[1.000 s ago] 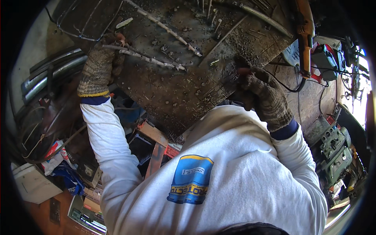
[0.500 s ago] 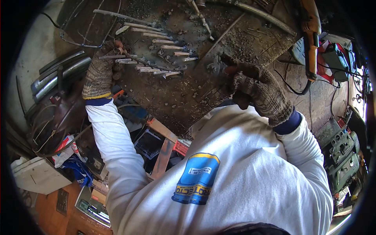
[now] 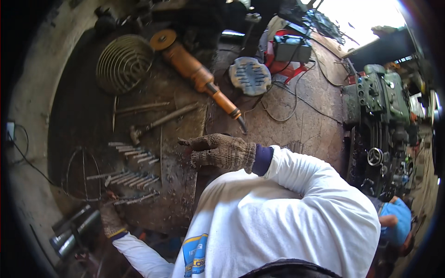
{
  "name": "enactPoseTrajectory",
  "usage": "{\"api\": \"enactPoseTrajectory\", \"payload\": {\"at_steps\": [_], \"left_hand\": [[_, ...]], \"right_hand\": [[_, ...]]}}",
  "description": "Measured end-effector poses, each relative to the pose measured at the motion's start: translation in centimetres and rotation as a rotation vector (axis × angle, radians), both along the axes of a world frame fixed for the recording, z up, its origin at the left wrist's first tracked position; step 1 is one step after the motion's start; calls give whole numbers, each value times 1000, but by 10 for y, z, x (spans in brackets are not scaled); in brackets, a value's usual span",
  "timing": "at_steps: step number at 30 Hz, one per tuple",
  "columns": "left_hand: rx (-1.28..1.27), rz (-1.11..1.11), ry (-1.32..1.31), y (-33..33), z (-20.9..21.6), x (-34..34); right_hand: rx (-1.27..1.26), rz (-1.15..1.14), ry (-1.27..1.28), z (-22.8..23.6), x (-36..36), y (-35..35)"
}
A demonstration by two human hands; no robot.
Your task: The person uses a welding tool to fuse several metal rods onto a larger metal plate, holding the rods in place and striking an arc to weld them together on a workbench.
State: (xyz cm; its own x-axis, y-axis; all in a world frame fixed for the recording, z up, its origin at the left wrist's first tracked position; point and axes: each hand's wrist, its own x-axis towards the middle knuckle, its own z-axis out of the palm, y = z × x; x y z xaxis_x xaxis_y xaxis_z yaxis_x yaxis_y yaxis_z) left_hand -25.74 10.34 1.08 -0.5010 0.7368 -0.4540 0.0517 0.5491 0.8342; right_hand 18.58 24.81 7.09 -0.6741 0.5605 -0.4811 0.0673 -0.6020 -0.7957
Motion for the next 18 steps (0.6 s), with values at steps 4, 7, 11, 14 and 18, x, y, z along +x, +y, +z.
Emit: {"api": "enactPoseTrajectory", "payload": {"at_steps": [4,7,11,14,18], "left_hand": [[-89,98,-149,-6,-5,-9],[-29,4,-89,-16,-19,-25],[112,7,-26,-20,-35,-38],[-158,14,-68,-7,-22,-30],[-76,89,-49,-14,-34,-34]], "right_hand": [[-21,-243,99,24,28,9],[66,-286,127,4,53,19],[196,-421,-24,-2,75,11],[179,-581,-25,-15,90,-7],[151,-555,-147,-33,108,-21]]}}
